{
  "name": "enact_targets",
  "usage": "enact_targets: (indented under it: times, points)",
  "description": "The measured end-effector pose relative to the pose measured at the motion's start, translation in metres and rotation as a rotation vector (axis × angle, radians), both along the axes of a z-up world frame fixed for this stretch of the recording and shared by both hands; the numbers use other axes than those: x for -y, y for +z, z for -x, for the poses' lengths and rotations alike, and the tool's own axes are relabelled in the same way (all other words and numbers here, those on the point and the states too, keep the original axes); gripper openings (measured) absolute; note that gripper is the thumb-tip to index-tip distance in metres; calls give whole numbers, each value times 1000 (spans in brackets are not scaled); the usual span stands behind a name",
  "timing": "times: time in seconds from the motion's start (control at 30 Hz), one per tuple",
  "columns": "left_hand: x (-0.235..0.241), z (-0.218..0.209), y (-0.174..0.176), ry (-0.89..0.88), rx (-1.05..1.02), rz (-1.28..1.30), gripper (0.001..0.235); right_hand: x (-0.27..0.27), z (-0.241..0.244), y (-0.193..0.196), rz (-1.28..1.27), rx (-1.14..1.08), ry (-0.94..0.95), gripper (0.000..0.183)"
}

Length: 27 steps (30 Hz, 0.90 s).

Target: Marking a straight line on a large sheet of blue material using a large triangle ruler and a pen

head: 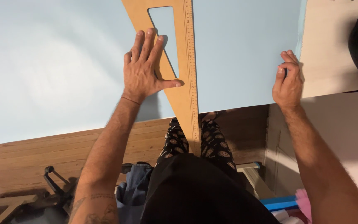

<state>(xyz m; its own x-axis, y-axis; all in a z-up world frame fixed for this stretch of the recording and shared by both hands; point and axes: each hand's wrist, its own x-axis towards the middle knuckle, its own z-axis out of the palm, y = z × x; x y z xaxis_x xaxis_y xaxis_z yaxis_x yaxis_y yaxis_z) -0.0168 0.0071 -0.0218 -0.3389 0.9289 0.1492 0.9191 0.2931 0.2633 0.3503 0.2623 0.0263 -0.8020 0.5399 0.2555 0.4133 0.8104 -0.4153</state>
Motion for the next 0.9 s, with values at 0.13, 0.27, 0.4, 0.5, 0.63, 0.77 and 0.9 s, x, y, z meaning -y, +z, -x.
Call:
enact_targets:
  times: [0.13, 0.27, 0.4, 0.5, 0.63, 0.77, 0.9]
  points:
    - [1, 0, 1, 1, -1, -39, 127, 1, -1, 1, 19, 3, -9, 22]
    - [3, -1, -2, 2, 8, -39, 129, 0, -1, -1, 4, -6, 1, 22]
    - [-1, 1, -1, -3, 16, -40, 127, -1, 1, 3, 6, 8, -12, 24]
    - [2, -1, -1, -10, 17, -57, 129, 1, 0, 2, 9, -5, -3, 23]
    - [0, -1, 1, 9, 33, -81, 128, -1, -1, 0, 30, -9, -12, 20]
    - [-1, -2, 5, 13, 71, -89, 126, -1, -3, -1, 21, -10, -13, 22]
    - [0, -2, -1, -10, 142, -64, 130, 1, -1, 3, 26, -18, -5, 21]
